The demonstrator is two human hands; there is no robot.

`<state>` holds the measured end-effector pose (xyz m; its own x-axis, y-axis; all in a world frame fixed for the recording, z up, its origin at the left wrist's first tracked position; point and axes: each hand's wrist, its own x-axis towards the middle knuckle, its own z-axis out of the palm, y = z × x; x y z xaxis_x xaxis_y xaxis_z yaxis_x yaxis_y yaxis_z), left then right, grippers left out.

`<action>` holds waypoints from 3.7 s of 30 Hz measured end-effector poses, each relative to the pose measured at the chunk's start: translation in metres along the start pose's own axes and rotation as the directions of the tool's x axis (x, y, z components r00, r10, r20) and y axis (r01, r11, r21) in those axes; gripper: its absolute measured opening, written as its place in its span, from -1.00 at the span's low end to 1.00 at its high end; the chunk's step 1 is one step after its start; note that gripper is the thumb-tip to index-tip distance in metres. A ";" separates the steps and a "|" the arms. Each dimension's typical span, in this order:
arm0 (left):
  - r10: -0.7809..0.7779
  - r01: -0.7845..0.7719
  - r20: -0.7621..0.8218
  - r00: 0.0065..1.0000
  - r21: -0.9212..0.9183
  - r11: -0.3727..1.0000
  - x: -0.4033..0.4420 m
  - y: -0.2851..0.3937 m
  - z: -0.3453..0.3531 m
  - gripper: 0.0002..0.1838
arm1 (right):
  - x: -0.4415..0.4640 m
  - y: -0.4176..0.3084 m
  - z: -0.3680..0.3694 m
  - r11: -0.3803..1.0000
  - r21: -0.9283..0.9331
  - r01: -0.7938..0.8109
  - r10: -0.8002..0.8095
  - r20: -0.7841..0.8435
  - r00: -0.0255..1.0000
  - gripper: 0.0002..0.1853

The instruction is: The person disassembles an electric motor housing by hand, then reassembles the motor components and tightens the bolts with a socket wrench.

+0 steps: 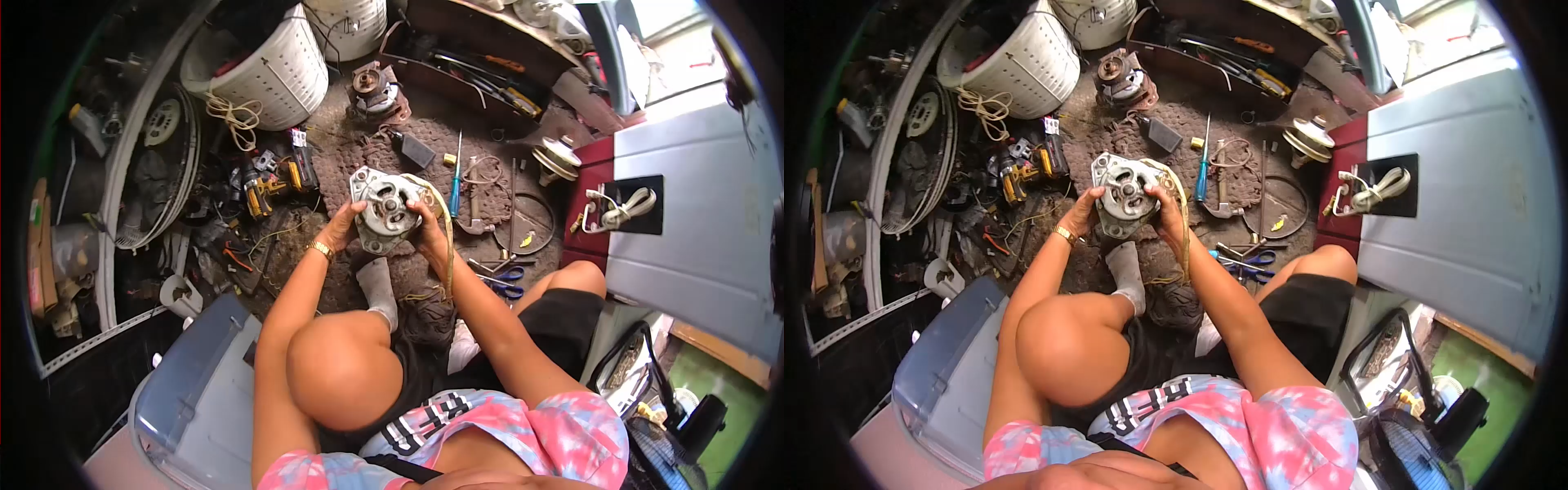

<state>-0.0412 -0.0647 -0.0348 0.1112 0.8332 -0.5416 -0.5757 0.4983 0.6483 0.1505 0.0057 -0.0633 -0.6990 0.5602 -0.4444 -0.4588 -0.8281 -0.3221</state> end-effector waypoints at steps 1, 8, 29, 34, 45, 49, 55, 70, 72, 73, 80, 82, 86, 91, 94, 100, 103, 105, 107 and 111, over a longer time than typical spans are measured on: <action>0.001 -0.002 -0.033 0.999 -0.016 1.000 0.005 -0.009 -0.005 -0.15 | 0.006 0.006 -0.007 1.000 -0.007 -0.017 0.016 -0.058 0.998 -0.45; 0.022 -0.010 -0.150 0.988 0.079 0.997 0.019 -0.050 -0.036 -0.12 | 0.011 0.021 -0.027 0.995 -0.096 0.014 -0.025 -0.118 0.993 -0.48; 0.084 -0.094 -0.186 0.979 -0.047 0.994 0.000 -0.034 -0.017 -0.22 | 0.013 0.013 -0.013 0.979 -0.200 -0.049 0.015 -0.166 0.986 -0.45; 0.226 -0.228 -0.236 0.945 0.020 0.974 -0.043 0.006 0.015 -0.15 | -0.004 0.001 0.032 0.936 -0.352 0.024 -0.029 -0.008 1.000 -0.33; 0.509 -0.387 -0.207 0.836 0.436 0.813 -0.021 -0.054 -0.017 -0.22 | -0.047 0.005 0.093 0.031 -0.876 0.482 -0.301 0.451 0.840 -0.23; 0.570 -0.406 -0.289 0.769 0.468 0.785 -0.022 -0.048 -0.001 -0.50 | -0.015 0.007 0.101 0.792 -0.450 0.411 -0.516 -0.134 0.846 -0.47; 0.535 -0.438 -0.264 0.802 0.349 0.828 -0.020 -0.055 0.003 -0.43 | 0.015 0.008 0.105 0.922 0.136 0.363 -0.330 -0.219 0.918 -0.53; 0.232 -0.320 -0.283 0.931 -0.324 0.890 -0.059 0.019 0.015 -0.40 | 0.050 -0.003 0.024 0.825 0.533 0.190 0.041 -0.392 0.919 -0.54; 0.137 -0.247 -0.327 0.935 -0.321 0.914 -0.065 0.031 0.024 -0.38 | 0.042 0.006 -0.002 0.897 0.434 0.080 0.133 -0.439 0.888 -0.71; 0.082 -0.199 -0.343 0.936 -0.323 0.925 -0.067 0.032 0.029 -0.38 | 0.036 0.012 -0.014 0.940 0.339 -0.022 0.163 -0.394 0.904 -0.65; 0.082 -0.156 -0.239 0.968 -0.309 0.938 -0.075 0.029 0.029 -0.30 | -0.005 0.011 0.050 -0.007 -0.954 0.299 -0.171 0.295 0.940 -0.62; 0.094 -0.156 -0.232 0.968 -0.266 0.951 -0.076 0.032 0.030 -0.27 | -0.011 0.006 0.067 0.122 -0.976 0.181 -0.090 0.171 0.981 -0.61; 0.111 -0.172 -0.229 0.967 -0.264 0.949 -0.074 0.035 0.032 -0.28 | -0.006 0.015 0.035 -0.245 -0.940 0.238 -0.049 0.257 0.965 -0.50; 0.145 -0.200 -0.291 0.946 -0.170 0.965 -0.073 0.046 0.045 -0.32 | 0.002 0.008 0.038 0.878 -0.442 -0.183 0.072 -0.255 0.964 -0.51; 0.154 -0.244 -0.368 0.917 -0.211 0.947 -0.054 0.022 0.029 -0.32 | 0.020 -0.003 0.015 0.941 0.333 0.054 0.060 -0.323 0.944 -0.60; 0.537 -0.481 -0.130 0.833 0.310 0.820 -0.017 -0.049 0.008 -0.33 | 0.009 -0.011 0.131 0.932 -0.077 0.353 -0.359 -0.085 0.929 -0.50; 0.392 -0.382 -0.188 0.900 0.087 0.920 -0.016 -0.054 -0.002 -0.33 | 0.004 -0.004 0.136 0.910 -0.150 0.386 -0.386 0.031 0.922 -0.49; 0.241 -0.209 -0.061 0.969 -0.726 0.655 -0.015 -0.054 -0.008 -0.32 | -0.002 -0.001 0.135 0.877 -0.215 0.430 -0.424 0.076 0.902 -0.49; 0.262 -0.255 -0.062 0.963 -0.515 0.818 -0.023 -0.055 -0.010 -0.28 | -0.007 0.001 0.140 0.842 -0.317 0.436 -0.372 0.243 0.896 -0.53; 0.052 -0.092 -0.076 0.996 -0.864 0.496 -0.032 -0.035 0.006 -0.26 | 0.006 -0.021 0.135 0.157 -0.789 0.594 -0.288 0.539 0.792 -0.28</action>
<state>-0.0204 -0.1077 -0.0367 0.0191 0.8371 -0.5467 -0.9952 -0.0368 -0.0911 0.0819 0.0239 0.0534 -0.7171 0.6704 0.1908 -0.0540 0.2195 -0.9741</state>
